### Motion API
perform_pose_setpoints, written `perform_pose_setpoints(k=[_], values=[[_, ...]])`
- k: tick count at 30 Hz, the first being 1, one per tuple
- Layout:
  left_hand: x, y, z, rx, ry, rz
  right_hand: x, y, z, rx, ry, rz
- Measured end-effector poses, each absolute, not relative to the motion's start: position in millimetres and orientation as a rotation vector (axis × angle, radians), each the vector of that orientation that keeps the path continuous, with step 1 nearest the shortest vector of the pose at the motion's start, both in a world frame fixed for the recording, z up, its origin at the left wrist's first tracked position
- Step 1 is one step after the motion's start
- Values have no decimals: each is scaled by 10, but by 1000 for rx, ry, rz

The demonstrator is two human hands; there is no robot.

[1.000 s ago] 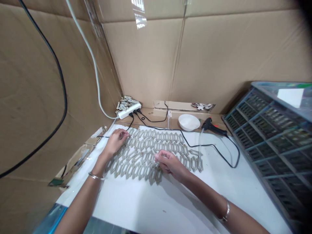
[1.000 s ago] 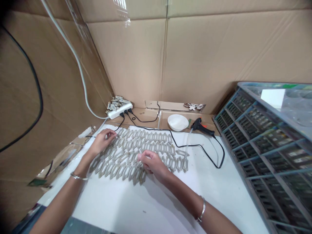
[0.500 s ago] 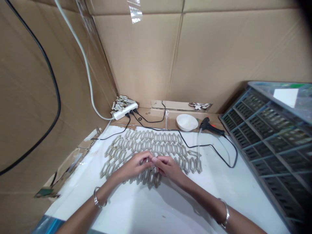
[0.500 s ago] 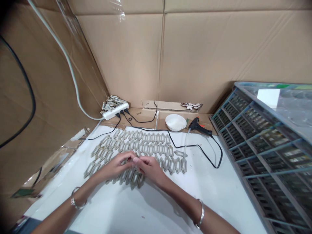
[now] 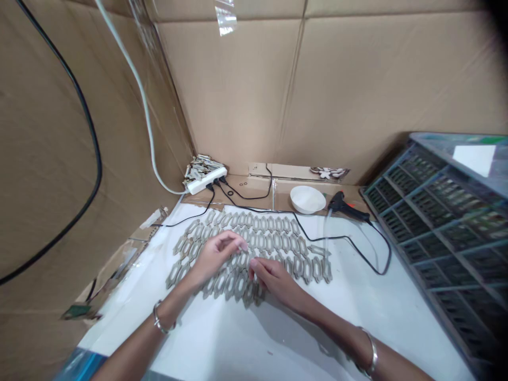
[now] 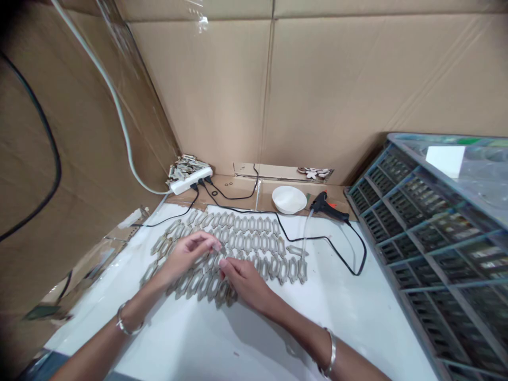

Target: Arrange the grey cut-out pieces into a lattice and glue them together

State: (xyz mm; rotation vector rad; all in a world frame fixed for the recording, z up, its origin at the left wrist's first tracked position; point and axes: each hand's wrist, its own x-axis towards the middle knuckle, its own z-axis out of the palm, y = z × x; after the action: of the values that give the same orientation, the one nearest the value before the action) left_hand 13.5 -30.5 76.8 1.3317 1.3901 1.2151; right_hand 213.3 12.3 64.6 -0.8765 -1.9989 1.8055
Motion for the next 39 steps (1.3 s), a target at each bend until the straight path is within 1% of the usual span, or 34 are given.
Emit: perform_pose_setpoints(k=[2, 5, 7, 9, 14, 19, 22, 27, 39], values=[[-48, -253, 755, 1274, 1485, 1350, 2129, 128, 676, -882, -1902, 1903], [-437, -195, 710, 1267, 1756, 1534, 2130, 156, 730, -859, -1621, 2160], [-712, -183, 660, 1312, 1918, 1520, 2136, 179, 766, -833, -1445, 2329], [-949, -190, 607, 1336, 2050, 1436, 2142, 194, 795, -841, -1372, 2412], [-1264, -223, 531, 1468, 2369, 1146, 2132, 188, 769, -951, -1533, 2318], [-1330, -225, 519, 1540, 2366, 1000, 2114, 193, 680, -928, -1701, 2195], [-1343, -219, 509, 1547, 2290, 963, 2110, 204, 689, -946, -1724, 2162], [-1368, -215, 468, 1512, 2221, 895, 2117, 215, 728, -928, -1688, 2198], [-1459, -218, 335, 1529, 2169, 978, 2132, 215, 682, -877, -1732, 2209]])
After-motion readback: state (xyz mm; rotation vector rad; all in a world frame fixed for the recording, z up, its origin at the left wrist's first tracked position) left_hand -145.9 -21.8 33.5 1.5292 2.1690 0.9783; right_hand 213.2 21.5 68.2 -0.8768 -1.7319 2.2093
